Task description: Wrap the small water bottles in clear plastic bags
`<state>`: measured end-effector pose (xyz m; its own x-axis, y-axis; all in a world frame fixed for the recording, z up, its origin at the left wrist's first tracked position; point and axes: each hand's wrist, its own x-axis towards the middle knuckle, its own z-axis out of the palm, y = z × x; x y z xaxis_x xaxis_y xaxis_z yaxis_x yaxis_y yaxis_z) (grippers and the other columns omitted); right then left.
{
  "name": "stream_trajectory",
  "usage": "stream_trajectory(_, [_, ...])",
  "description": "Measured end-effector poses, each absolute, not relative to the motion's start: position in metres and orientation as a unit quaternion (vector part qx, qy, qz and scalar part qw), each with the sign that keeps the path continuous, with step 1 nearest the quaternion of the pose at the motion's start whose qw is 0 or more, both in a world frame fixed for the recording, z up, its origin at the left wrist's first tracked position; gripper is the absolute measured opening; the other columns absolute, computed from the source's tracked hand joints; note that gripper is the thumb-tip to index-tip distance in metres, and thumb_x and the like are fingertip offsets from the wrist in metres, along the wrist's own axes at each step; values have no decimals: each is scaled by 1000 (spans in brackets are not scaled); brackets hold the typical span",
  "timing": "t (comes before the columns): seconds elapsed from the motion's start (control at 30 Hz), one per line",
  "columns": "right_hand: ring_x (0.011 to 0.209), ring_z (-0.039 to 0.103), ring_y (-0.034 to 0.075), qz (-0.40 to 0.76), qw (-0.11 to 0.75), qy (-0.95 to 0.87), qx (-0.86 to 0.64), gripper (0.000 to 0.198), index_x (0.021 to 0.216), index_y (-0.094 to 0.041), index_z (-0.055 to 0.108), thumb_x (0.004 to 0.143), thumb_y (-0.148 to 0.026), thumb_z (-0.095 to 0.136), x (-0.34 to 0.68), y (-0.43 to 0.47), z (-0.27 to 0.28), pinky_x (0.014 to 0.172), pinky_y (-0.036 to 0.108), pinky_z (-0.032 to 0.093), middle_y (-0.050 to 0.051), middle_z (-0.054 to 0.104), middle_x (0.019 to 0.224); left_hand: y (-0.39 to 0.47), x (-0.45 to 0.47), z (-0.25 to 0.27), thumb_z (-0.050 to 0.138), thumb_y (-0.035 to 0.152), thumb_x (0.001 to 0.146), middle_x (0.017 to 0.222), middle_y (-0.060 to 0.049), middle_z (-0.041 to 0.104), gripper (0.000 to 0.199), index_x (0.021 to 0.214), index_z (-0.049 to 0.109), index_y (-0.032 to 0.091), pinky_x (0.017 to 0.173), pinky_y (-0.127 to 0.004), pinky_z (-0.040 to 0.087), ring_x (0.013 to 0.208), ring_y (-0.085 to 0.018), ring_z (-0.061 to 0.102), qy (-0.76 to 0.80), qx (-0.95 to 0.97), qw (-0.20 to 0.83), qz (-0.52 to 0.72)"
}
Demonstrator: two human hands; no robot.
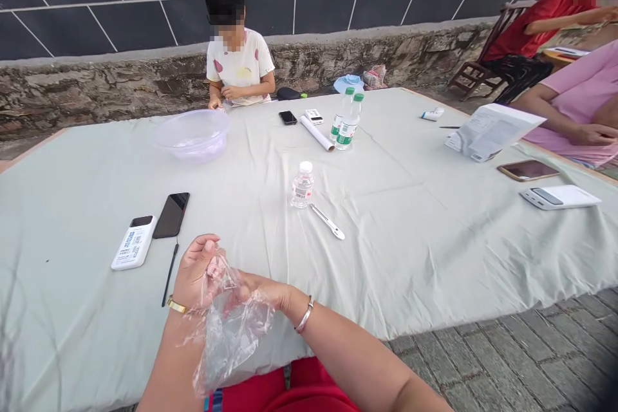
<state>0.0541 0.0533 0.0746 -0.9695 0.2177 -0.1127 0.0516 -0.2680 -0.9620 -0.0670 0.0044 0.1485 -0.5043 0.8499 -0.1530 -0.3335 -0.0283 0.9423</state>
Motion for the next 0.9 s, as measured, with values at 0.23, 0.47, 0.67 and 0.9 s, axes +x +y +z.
stream_trajectory(0.23, [70, 56, 9, 660, -81, -722, -191, 31, 91, -20, 66, 65, -5, 57, 94, 46, 76, 58, 15, 40, -5, 64, 77, -3, -90, 139, 74, 46, 59, 39, 10, 36, 36, 80, 58, 21, 37, -20, 27, 37, -8, 33, 620, 222, 376, 652])
stream_trajectory(0.47, [58, 49, 9, 546, -10, -797, -259, 11, 74, -18, 60, 66, -12, 56, 133, 80, 99, 49, 17, 32, -6, 55, 64, -26, -98, 98, 69, 53, 61, 100, -12, 67, 52, 99, 67, 18, 76, -36, 50, 90, -26, 62, 699, 431, 430, 375])
stream_trajectory(0.67, [62, 50, 10, 440, 54, -844, -301, 12, 81, -20, 65, 69, -18, 62, 144, 103, 126, 56, 20, 34, -3, 59, 70, -21, -66, 89, 61, 47, 74, 84, -5, 65, 28, 76, 65, 20, 75, -33, 46, 80, -22, 59, 624, 574, 462, 260])
stream_trajectory(0.9, [69, 54, 13, 418, 156, -825, -347, 13, 90, -21, 64, 81, -30, 60, 151, 109, 113, 62, 23, 38, 0, 63, 83, -19, -70, 104, 71, 40, 70, 55, 4, 50, 28, 64, 55, 18, 56, -25, 46, 48, -9, 46, 535, 232, 612, 535])
